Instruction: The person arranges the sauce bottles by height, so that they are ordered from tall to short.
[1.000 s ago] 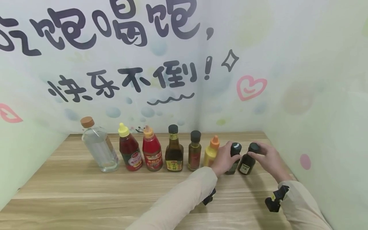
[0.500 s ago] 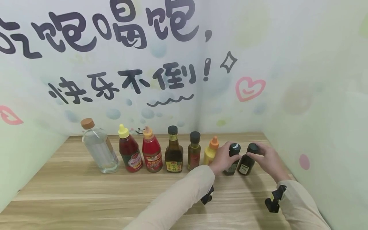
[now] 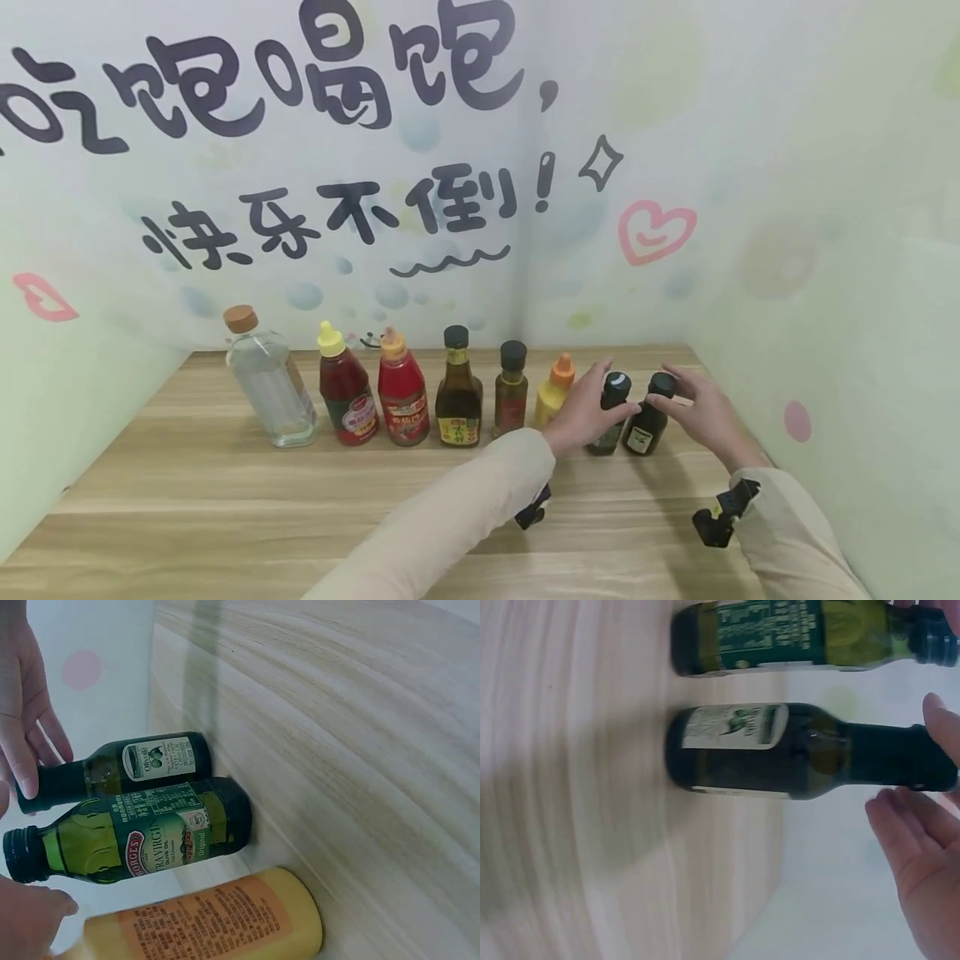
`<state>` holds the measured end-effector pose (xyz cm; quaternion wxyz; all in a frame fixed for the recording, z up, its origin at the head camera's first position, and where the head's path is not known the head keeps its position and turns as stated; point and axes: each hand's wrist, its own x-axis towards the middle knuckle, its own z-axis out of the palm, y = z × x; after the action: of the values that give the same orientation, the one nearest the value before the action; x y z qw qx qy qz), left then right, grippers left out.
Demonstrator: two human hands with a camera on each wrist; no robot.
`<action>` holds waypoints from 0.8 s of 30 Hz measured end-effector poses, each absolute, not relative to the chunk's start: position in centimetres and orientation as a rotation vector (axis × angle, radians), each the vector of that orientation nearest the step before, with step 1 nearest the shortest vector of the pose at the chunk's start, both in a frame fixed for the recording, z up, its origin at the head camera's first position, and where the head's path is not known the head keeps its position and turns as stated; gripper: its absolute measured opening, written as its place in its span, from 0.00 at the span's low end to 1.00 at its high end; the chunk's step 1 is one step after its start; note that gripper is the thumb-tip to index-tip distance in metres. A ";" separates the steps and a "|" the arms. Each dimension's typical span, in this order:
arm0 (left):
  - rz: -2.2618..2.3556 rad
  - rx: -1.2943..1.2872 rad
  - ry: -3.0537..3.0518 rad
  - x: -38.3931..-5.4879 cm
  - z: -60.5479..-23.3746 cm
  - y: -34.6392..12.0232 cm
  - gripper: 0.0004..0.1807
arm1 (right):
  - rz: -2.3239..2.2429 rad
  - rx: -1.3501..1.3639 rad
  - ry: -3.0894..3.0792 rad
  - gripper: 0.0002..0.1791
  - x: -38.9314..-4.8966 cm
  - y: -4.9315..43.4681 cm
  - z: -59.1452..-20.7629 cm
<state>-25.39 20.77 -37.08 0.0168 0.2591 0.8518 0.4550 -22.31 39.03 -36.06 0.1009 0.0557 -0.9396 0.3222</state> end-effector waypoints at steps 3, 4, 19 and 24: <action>1.399 0.866 2.666 -25.0 -36.9 20.3 0.39 | 0.914 0.191 -2.768 0.35 -22.1 38.9 -35.3; 1.397 0.884 2.672 -24.8 -36.7 20.1 0.39 | 0.913 0.200 -2.764 0.35 -22.1 38.8 -34.9; 1.369 1.175 2.602 -22.7 -35.3 14.7 0.38 | 0.893 0.275 -2.724 0.35 -21.1 37.7 -32.4; 1.375 1.215 2.536 -22.1 -34.9 11.2 0.37 | 0.872 0.272 -2.707 0.34 -20.4 37.9 -31.5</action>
<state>-22.15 11.19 -34.90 0.0060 0.3881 0.8102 0.4392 -20.36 37.88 -31.50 0.1420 0.0941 -0.9379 0.3023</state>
